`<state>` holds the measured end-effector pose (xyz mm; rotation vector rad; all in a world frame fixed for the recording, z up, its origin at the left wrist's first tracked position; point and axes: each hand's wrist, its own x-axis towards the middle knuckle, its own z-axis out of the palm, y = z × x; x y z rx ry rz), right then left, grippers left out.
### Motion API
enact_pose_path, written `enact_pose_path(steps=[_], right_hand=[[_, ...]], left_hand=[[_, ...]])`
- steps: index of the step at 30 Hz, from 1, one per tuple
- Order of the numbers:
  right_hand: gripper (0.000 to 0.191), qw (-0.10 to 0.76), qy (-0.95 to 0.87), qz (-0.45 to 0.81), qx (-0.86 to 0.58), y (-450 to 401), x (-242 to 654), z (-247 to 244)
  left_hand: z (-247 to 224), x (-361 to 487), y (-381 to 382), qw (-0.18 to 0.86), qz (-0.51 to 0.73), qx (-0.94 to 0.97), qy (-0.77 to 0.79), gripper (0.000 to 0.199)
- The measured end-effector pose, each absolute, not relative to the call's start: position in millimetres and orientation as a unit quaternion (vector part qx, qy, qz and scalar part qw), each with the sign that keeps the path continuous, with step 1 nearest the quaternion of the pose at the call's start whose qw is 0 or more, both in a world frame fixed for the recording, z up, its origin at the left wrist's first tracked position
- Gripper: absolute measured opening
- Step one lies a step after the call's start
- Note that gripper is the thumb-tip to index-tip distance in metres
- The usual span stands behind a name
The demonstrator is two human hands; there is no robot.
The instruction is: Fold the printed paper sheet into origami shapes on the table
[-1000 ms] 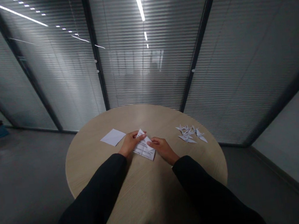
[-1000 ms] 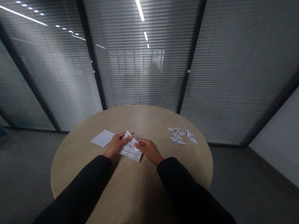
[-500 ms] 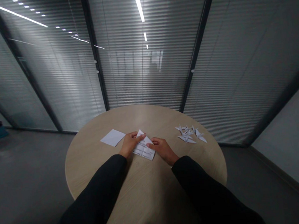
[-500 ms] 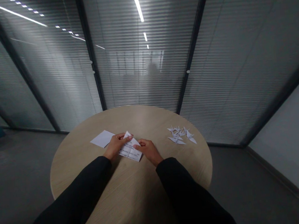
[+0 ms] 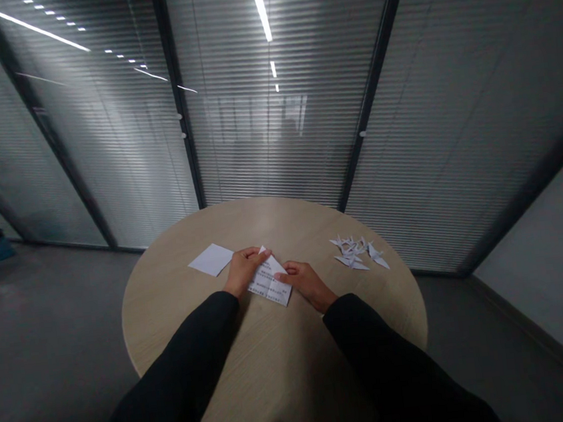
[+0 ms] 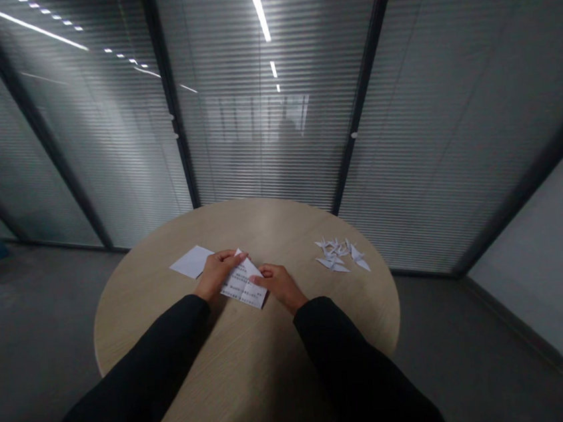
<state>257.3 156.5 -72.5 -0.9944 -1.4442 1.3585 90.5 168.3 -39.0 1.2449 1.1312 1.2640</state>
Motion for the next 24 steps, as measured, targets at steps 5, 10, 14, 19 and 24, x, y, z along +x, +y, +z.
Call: enact_pose_path(steps=[5,10,14,19,24], right_hand=[[0.037,0.44,-0.584,0.555,-0.397,155.3,256.9,-70.3],[0.036,0.431,-0.592,0.548,-0.404,155.5,256.7,-70.8],[0.033,0.425,-0.596,0.549,-0.404,155.8,257.0,-71.7],[0.034,0.421,-0.603,0.546,-0.4,155.3,257.6,-71.7],[0.035,0.42,-0.604,0.549,-0.397,155.5,257.7,-70.3]], left_hand=[[-40.2,90.3,169.3,0.5,0.524,0.51,0.463,0.038],[-38.8,90.1,169.2,0.497,0.538,0.502,0.459,0.035],[-36.0,90.1,167.6,0.505,0.552,0.488,0.45,0.029],[-36.6,89.9,167.3,0.487,0.547,0.498,0.464,0.028],[-37.5,89.4,168.8,0.477,0.556,0.501,0.46,0.028]])
